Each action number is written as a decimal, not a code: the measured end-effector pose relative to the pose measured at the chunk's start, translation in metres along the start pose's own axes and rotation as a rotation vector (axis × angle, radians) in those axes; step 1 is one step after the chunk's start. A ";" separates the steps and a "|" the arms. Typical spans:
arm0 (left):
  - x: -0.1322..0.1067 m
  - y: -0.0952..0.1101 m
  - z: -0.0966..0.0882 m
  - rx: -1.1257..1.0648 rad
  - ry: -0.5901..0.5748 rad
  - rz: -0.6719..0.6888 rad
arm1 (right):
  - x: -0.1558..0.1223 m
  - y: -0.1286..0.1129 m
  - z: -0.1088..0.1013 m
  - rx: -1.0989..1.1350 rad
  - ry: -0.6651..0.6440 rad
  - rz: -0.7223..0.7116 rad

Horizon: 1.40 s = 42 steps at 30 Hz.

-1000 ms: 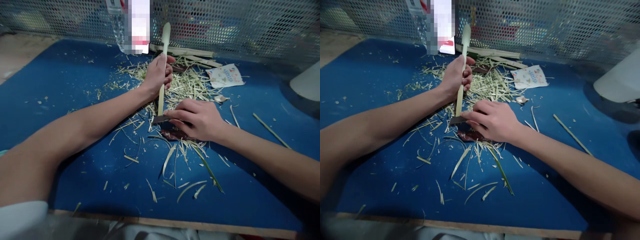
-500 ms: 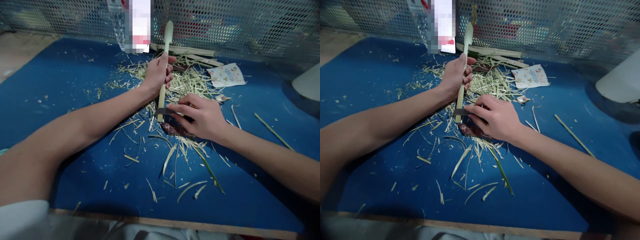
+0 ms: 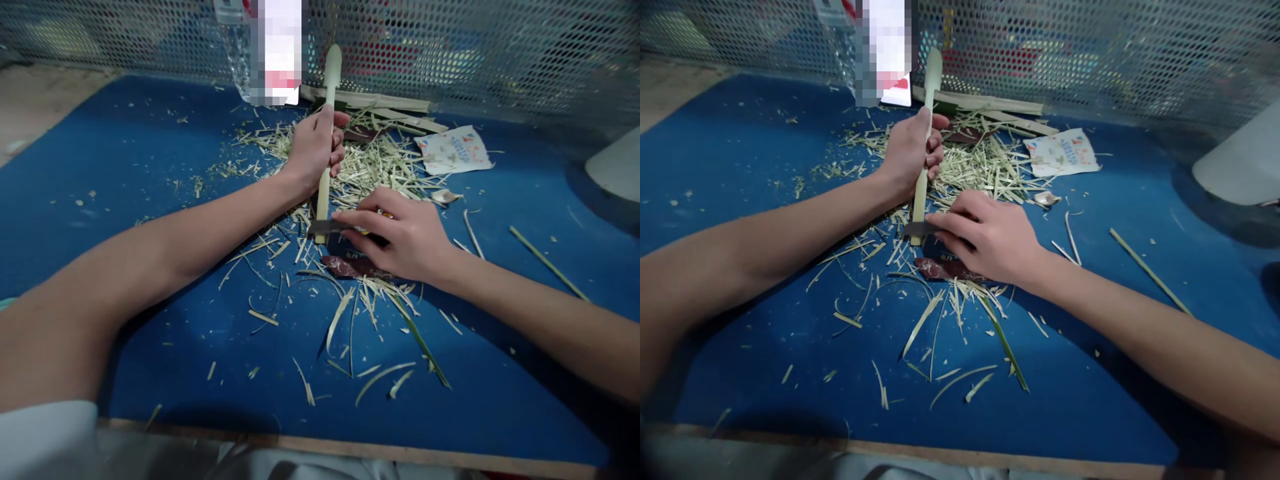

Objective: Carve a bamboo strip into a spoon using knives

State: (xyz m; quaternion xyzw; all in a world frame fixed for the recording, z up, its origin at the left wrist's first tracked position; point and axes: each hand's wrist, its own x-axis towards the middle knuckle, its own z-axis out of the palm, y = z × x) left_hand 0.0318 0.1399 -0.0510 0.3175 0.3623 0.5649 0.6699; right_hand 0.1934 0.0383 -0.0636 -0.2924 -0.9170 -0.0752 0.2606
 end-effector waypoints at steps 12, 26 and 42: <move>0.000 0.002 0.000 -0.013 -0.021 0.004 | 0.002 -0.001 0.002 -0.048 0.010 0.173; -0.003 0.005 0.000 0.003 -0.097 0.093 | 0.003 0.003 0.006 -0.064 0.058 0.174; 0.000 -0.001 0.002 -0.091 -0.017 0.060 | 0.001 0.010 0.004 0.011 0.043 0.052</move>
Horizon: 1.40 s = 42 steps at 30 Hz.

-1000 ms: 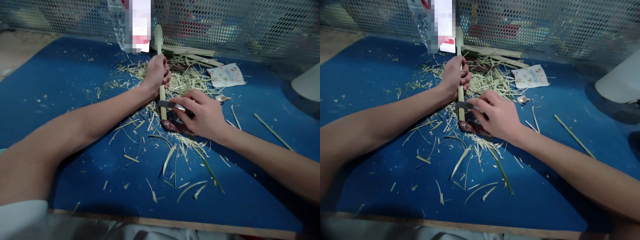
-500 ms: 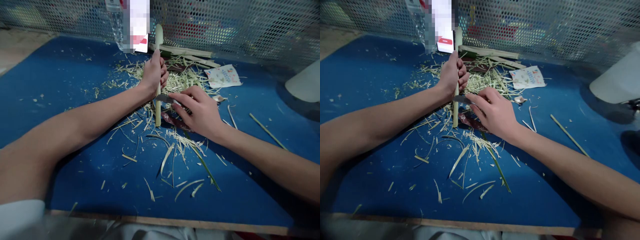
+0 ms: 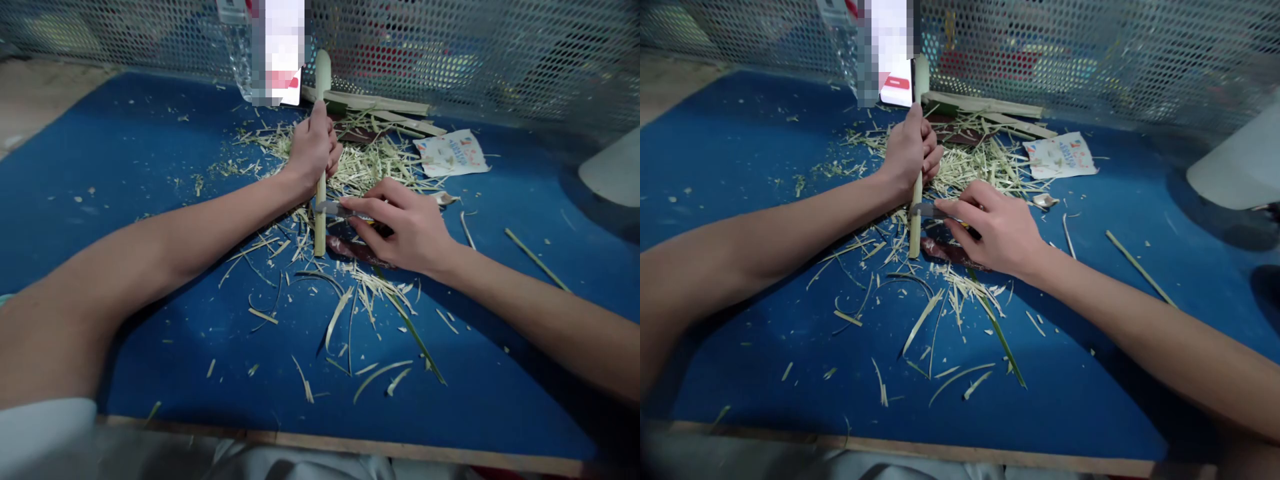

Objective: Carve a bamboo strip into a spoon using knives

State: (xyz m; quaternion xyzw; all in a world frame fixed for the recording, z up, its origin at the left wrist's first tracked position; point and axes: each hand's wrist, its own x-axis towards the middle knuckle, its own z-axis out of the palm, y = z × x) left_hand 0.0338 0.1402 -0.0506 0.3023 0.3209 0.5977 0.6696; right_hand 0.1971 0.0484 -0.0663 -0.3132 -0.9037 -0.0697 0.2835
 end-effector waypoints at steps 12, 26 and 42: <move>-0.001 0.000 -0.002 0.092 -0.074 0.084 | 0.000 -0.008 -0.009 0.057 -0.083 -0.307; -0.001 0.000 -0.002 0.123 -0.067 0.068 | 0.005 -0.004 -0.003 -0.065 -0.002 -0.062; -0.005 -0.003 0.001 0.032 -0.015 -0.008 | 0.004 0.003 -0.012 0.007 -0.122 -0.241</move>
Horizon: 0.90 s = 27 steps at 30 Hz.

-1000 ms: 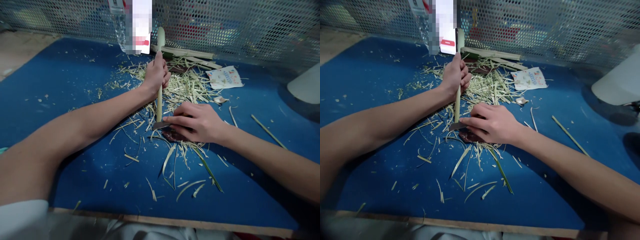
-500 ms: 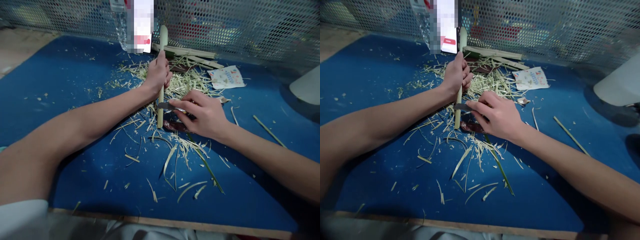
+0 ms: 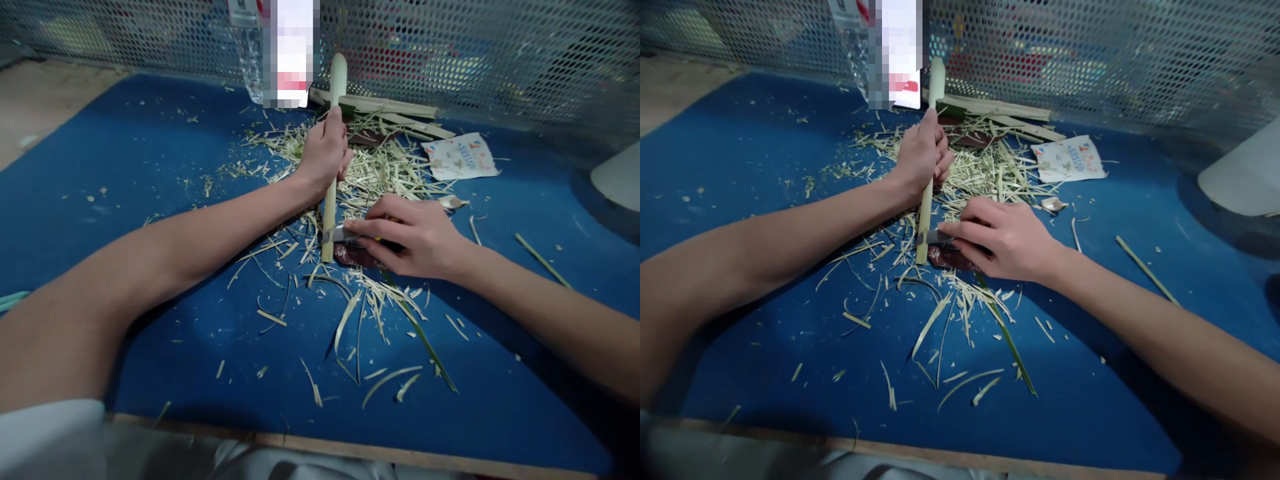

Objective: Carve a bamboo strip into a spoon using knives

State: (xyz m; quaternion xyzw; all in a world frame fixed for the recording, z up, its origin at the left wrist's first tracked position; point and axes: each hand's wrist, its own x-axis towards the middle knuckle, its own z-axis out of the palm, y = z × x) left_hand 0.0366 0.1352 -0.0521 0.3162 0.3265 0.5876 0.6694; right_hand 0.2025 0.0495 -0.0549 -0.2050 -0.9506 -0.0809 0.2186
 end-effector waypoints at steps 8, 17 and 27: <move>0.001 0.001 -0.001 0.007 -0.005 0.007 | 0.000 0.000 0.000 0.032 -0.004 -0.049; -0.004 0.003 0.000 0.135 -0.040 0.097 | -0.002 0.003 0.001 0.084 -0.032 -0.082; -0.003 0.000 -0.002 0.130 -0.071 0.092 | 0.000 0.006 0.003 0.138 -0.047 -0.101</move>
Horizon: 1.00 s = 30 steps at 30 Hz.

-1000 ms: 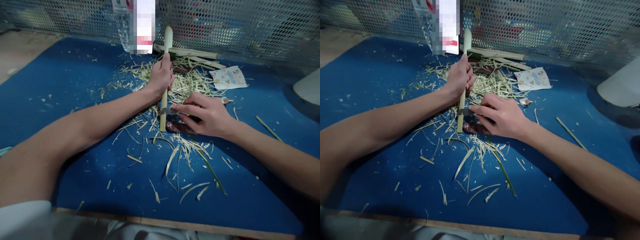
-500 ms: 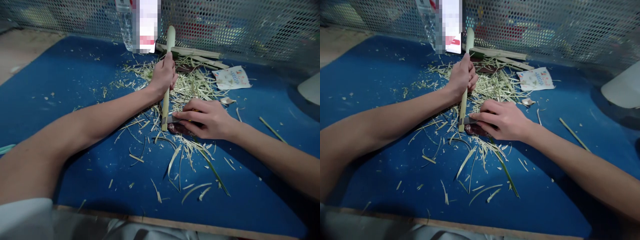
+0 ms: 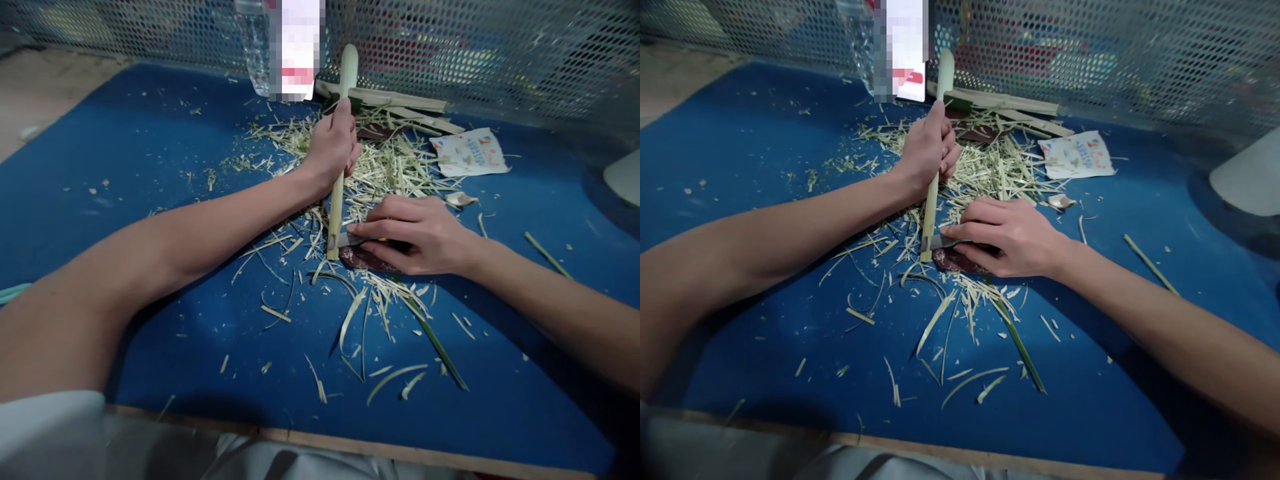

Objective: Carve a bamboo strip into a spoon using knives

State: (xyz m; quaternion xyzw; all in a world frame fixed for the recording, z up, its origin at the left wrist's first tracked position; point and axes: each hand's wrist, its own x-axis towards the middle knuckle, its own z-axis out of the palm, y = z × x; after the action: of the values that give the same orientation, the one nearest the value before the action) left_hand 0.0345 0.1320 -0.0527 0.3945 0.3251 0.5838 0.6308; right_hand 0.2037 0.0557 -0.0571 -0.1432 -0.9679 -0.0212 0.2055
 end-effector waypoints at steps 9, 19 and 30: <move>0.002 0.001 0.001 -0.046 0.038 -0.022 | 0.001 -0.003 0.000 0.028 -0.001 -0.044; 0.004 0.004 0.000 -0.077 0.029 -0.098 | -0.004 -0.007 0.003 -0.107 0.138 0.148; 0.003 0.007 0.001 -0.120 0.038 -0.151 | 0.008 -0.006 0.010 -0.205 0.204 0.382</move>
State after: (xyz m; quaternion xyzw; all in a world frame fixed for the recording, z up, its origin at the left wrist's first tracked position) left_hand 0.0327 0.1347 -0.0460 0.3192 0.3305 0.5602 0.6892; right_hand 0.1909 0.0534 -0.0628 -0.3411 -0.8902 -0.0944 0.2868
